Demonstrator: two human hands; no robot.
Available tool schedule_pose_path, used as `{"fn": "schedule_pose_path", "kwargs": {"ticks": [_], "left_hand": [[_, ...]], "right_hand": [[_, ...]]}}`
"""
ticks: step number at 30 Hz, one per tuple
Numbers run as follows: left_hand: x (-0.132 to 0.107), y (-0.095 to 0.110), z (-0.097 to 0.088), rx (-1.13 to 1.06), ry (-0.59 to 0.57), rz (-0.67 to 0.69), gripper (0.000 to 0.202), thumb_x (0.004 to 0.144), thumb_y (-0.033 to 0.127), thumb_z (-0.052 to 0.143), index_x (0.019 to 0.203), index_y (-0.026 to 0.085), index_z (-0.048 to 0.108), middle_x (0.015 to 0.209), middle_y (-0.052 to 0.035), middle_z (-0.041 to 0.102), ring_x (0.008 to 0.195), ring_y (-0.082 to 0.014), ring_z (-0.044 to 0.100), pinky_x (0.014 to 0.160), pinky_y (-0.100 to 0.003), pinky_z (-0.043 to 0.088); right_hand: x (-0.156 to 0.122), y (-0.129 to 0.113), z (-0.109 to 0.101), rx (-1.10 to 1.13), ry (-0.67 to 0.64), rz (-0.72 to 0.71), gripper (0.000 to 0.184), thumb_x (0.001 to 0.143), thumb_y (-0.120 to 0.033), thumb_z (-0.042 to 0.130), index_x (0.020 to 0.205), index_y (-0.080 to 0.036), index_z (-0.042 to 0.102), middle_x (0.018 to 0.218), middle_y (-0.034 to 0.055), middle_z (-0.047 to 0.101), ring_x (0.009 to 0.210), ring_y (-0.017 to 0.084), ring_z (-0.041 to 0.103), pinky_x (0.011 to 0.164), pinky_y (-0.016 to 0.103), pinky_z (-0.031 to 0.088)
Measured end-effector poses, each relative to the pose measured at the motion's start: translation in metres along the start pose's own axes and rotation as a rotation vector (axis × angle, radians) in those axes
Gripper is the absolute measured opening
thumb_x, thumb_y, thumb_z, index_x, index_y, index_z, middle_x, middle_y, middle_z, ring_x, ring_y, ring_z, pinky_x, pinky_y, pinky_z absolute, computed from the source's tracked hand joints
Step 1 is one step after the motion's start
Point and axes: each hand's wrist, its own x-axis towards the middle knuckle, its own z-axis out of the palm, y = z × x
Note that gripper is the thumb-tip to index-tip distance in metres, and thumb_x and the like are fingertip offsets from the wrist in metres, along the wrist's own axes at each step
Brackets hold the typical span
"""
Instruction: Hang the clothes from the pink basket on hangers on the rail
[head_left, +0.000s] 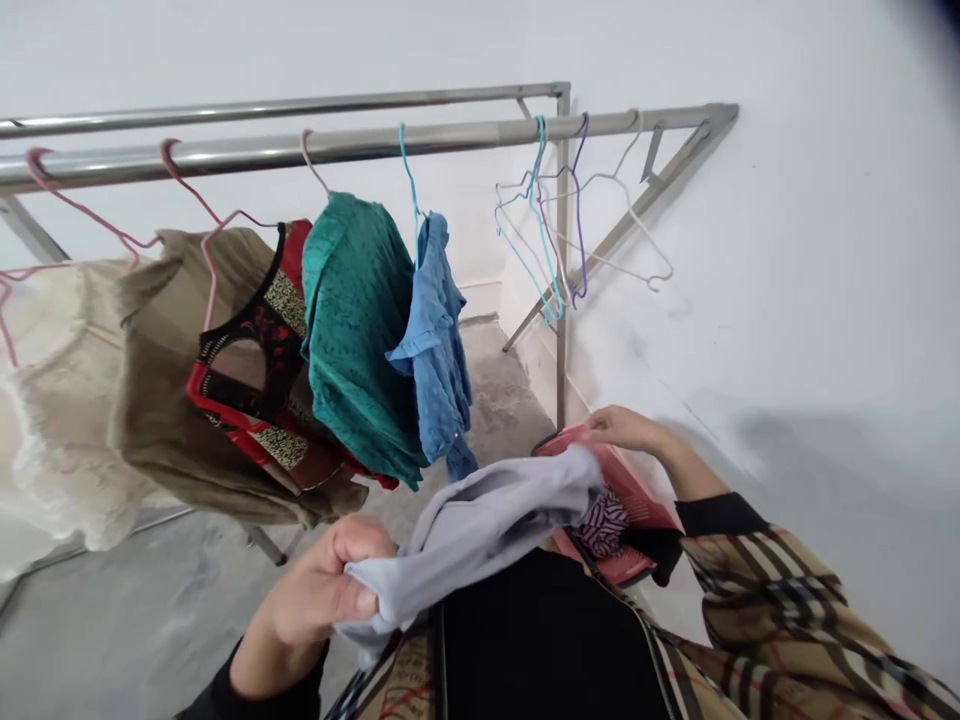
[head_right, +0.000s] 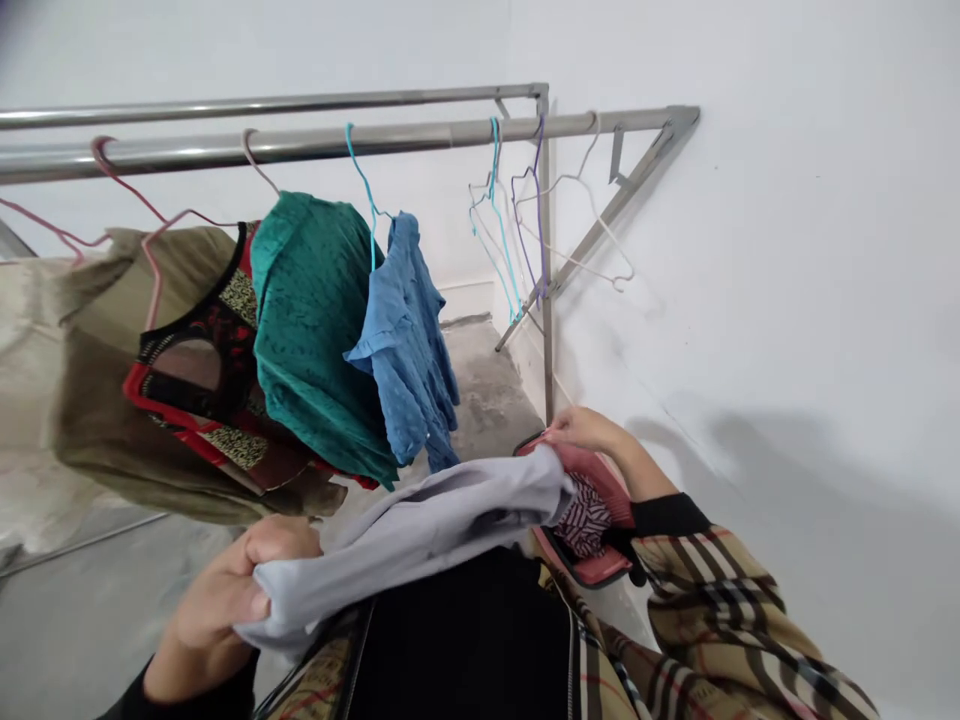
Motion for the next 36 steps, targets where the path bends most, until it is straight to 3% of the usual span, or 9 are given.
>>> {"fn": "schedule_pose_path", "kwargs": {"ticks": [5,9,12,17,20,23,26,29,36], "left_hand": [[0.014,0.011,0.025,-0.034,-0.030,0.042,0.052,0.066,0.063,0.072,0.049,0.014,0.062,0.045,-0.0020,0.043,0.046,-0.0111,0.037,0.048,-0.026,0.025],[0.020,0.013,0.032,-0.139,-0.029,-0.045,0.051,0.061,0.061,0.076,0.051,0.013,0.063,0.045,-0.0017,0.043,0.045,-0.0094,0.035,0.044,-0.024,0.022],[0.017,0.012,0.032,-0.186,-0.007,-0.080,0.051,0.059,0.059,0.079,0.050,0.012,0.062,0.046,-0.0014,0.043,0.044,-0.0082,0.034,0.044,-0.023,0.020],[0.009,0.009,0.031,-0.203,0.027,-0.099,0.053,0.057,0.059,0.079,0.050,0.011,0.060,0.046,0.0002,0.040,0.045,-0.0068,0.031,0.044,-0.022,0.018],[0.008,0.009,0.031,-0.200,0.042,-0.100,0.053,0.058,0.059,0.080,0.050,0.011,0.059,0.046,0.0015,0.038,0.045,-0.0061,0.031,0.044,-0.021,0.019],[0.011,0.012,0.032,-0.196,0.056,-0.097,0.052,0.057,0.057,0.081,0.050,0.010,0.060,0.046,0.0010,0.041,0.046,-0.0065,0.033,0.045,-0.021,0.021],[0.015,0.015,0.034,-0.206,0.061,-0.099,0.050,0.058,0.055,0.081,0.052,0.010,0.062,0.046,0.0007,0.044,0.046,-0.0064,0.033,0.045,-0.021,0.023],[0.020,0.017,0.035,-0.267,0.092,-0.137,0.048,0.059,0.052,0.082,0.052,0.011,0.060,0.045,0.0019,0.043,0.044,-0.0054,0.032,0.044,-0.020,0.024],[0.039,0.023,0.026,-0.423,0.386,-0.150,0.037,0.059,0.039,0.087,0.071,0.012,0.066,0.056,0.0015,0.059,0.048,-0.0065,0.050,0.048,-0.016,0.040]], "right_hand": [[0.027,-0.078,-0.029,-0.110,0.745,-0.335,0.030,0.084,-0.042,0.057,0.089,-0.016,0.071,0.079,0.0064,0.070,0.072,0.019,0.062,0.070,0.030,0.046],[0.049,-0.141,-0.045,-0.340,0.989,-0.387,0.026,0.088,-0.037,0.057,0.093,-0.016,0.071,0.088,0.0085,0.068,0.084,0.022,0.061,0.077,0.032,0.044],[0.064,-0.165,-0.045,-0.540,1.006,-0.250,0.026,0.089,-0.037,0.058,0.096,-0.015,0.070,0.100,0.0128,0.068,0.095,0.027,0.060,0.080,0.034,0.043],[0.074,-0.171,-0.043,-0.648,0.940,-0.126,0.023,0.092,-0.023,0.046,0.096,-0.011,0.066,0.105,0.0184,0.068,0.098,0.029,0.061,0.080,0.035,0.044],[0.077,-0.172,-0.046,-0.459,0.941,-0.169,0.021,0.093,-0.024,0.044,0.097,-0.015,0.062,0.095,0.0141,0.071,0.096,0.026,0.065,0.080,0.034,0.045],[0.080,-0.176,-0.050,-0.129,0.871,-0.316,0.024,0.098,-0.029,0.035,0.102,-0.017,0.055,0.071,0.0032,0.069,0.071,0.018,0.067,0.069,0.028,0.047],[0.080,-0.180,-0.052,0.112,0.832,-0.465,0.030,0.100,-0.040,0.028,0.104,-0.019,0.048,0.061,-0.0045,0.062,0.043,0.010,0.054,0.052,0.022,0.043],[0.069,-0.181,-0.049,0.149,0.839,-0.573,0.035,0.099,-0.052,0.031,0.100,-0.021,0.046,0.057,-0.0069,0.057,0.037,0.008,0.048,0.047,0.021,0.040],[-0.001,-0.133,0.012,0.402,0.744,-0.609,0.038,0.095,-0.061,0.039,0.100,-0.024,0.044,0.056,-0.0063,0.053,0.043,0.009,0.048,0.044,0.022,0.039]]}}
